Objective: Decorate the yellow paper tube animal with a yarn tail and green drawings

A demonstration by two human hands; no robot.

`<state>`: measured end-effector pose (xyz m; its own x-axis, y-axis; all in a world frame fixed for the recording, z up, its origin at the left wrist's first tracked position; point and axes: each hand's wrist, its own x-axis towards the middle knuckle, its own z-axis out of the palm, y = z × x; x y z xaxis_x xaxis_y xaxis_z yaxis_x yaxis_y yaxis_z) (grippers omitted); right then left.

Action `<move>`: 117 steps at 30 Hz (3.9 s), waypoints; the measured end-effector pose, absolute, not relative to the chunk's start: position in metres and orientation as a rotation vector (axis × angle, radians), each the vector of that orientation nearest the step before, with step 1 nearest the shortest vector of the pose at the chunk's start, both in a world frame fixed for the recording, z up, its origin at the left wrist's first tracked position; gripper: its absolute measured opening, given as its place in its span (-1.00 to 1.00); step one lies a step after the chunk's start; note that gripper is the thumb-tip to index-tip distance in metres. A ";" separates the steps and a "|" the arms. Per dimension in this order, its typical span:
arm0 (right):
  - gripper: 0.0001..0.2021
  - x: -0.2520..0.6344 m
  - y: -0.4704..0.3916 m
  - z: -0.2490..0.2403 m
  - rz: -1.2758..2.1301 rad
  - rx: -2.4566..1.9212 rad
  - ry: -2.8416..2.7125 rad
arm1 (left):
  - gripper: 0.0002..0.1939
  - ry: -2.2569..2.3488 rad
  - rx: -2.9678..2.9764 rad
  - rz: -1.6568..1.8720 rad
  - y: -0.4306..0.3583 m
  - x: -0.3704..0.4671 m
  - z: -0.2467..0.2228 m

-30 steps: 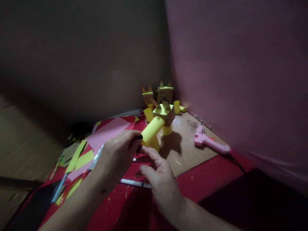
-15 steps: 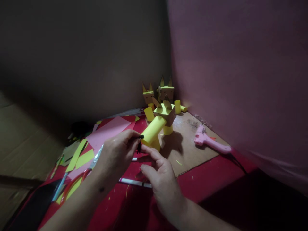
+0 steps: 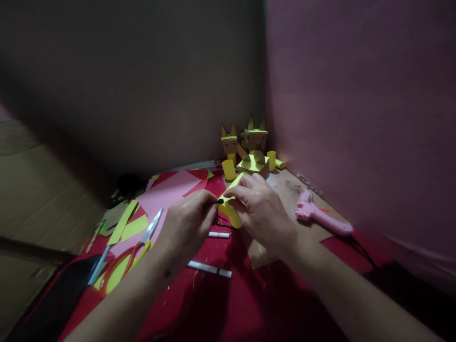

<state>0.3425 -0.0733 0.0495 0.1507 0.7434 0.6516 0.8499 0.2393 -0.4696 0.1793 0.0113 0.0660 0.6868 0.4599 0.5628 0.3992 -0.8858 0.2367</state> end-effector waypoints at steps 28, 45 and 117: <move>-0.78 0.347 -0.053 0.085 -0.351 -1.674 -2.257 | -0.81 0.834 2.477 0.829 0.010 0.181 0.066; -0.71 0.354 -0.051 0.072 -0.553 -1.544 -2.265 | -0.80 0.862 2.459 0.831 0.012 0.184 0.060; -0.67 0.348 -0.083 -0.003 -0.340 -1.209 -1.492 | -0.76 0.667 2.686 1.031 0.012 0.189 0.034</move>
<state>0.3481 -0.0834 -0.0027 0.1559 0.4882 0.8587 0.8118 0.4319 -0.3930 0.1892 0.0117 0.0344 0.6572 0.4722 0.5874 0.3419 -0.8814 0.3260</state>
